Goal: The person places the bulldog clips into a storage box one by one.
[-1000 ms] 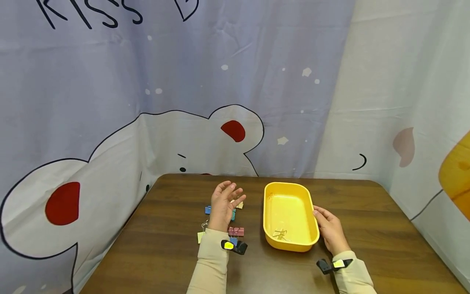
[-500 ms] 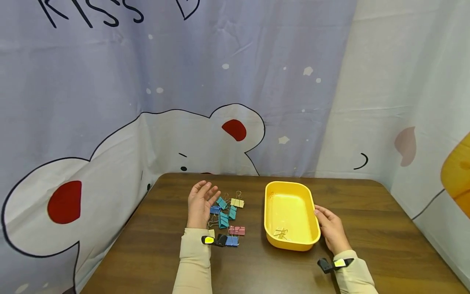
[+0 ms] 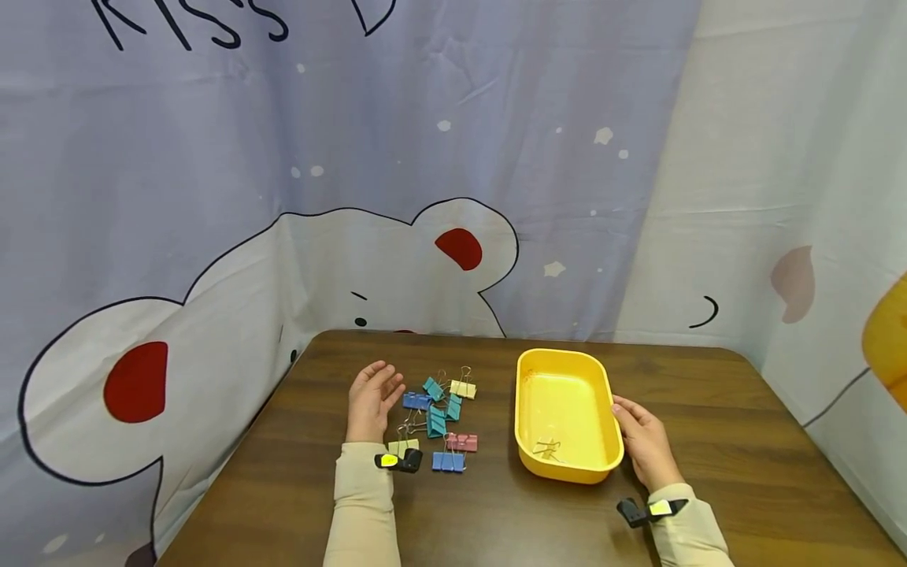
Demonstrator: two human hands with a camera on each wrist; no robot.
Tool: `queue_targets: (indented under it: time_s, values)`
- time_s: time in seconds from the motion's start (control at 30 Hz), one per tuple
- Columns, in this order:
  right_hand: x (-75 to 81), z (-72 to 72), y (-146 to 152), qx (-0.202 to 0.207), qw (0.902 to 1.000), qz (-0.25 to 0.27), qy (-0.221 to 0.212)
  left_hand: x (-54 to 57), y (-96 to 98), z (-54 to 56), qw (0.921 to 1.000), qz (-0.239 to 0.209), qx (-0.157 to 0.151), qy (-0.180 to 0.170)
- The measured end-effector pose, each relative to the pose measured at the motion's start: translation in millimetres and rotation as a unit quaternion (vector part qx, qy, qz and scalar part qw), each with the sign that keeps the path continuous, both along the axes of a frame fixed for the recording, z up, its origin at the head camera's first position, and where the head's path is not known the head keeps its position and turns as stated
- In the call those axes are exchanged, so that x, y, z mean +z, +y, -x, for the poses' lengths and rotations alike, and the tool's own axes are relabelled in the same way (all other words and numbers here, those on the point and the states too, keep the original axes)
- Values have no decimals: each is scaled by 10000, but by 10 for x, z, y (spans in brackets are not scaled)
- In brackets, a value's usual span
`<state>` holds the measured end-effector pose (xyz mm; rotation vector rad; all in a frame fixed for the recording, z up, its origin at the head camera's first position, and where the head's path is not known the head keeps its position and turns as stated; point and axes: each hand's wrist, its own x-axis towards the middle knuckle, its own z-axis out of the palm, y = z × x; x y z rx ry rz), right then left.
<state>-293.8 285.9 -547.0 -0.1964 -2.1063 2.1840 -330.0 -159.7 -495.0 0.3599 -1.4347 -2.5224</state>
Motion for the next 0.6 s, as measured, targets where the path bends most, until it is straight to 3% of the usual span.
queue_targets:
  time_s: [0.27, 0.6]
  values:
    - [21, -18, 12, -4, 9999, -91, -101, -81, -39, -48, 9934, 681, -335, -858]
    - [24, -3, 2, -46, 9999, -64, -140, -181, -64, -44, 9855, 988, -739, -1166]
